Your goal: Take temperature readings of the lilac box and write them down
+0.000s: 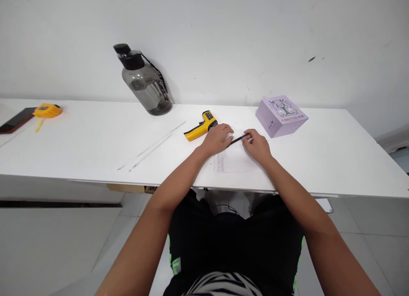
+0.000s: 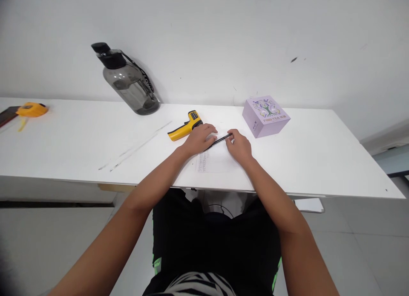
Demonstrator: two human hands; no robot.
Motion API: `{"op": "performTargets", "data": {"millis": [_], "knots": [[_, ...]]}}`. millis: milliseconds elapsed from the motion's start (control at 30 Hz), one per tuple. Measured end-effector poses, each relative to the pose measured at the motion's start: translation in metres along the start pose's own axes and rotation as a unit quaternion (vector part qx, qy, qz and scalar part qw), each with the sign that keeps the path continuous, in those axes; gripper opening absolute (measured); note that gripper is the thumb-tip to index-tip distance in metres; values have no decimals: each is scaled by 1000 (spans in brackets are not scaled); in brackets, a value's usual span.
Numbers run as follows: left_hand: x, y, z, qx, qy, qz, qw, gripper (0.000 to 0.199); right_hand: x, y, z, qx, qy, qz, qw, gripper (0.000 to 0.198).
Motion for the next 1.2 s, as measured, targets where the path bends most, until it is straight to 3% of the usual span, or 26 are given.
{"op": "performTargets", "data": {"millis": [833,1067,1200], "knots": [[0,0,-2,-11,3,-12,1000,27,-1,1,-2,1,-2,-2,1000,31],[0,14,-7,2,14,16,1000,26,-2,2,-3,15,-2,2,1000,31],[0,26,-21,17,52,37,998,25,-2,2,-3,15,-4,-3,1000,32]]}}
Point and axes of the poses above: each hand's wrist, its own x-axis towards the middle knuckle, its own y-axis out of the back of the hand, z = x × y, the point moved 5 cm from there along x, towards the middle knuckle, and after that the axes turned 10 degrees about x, right-handed, at the moved point
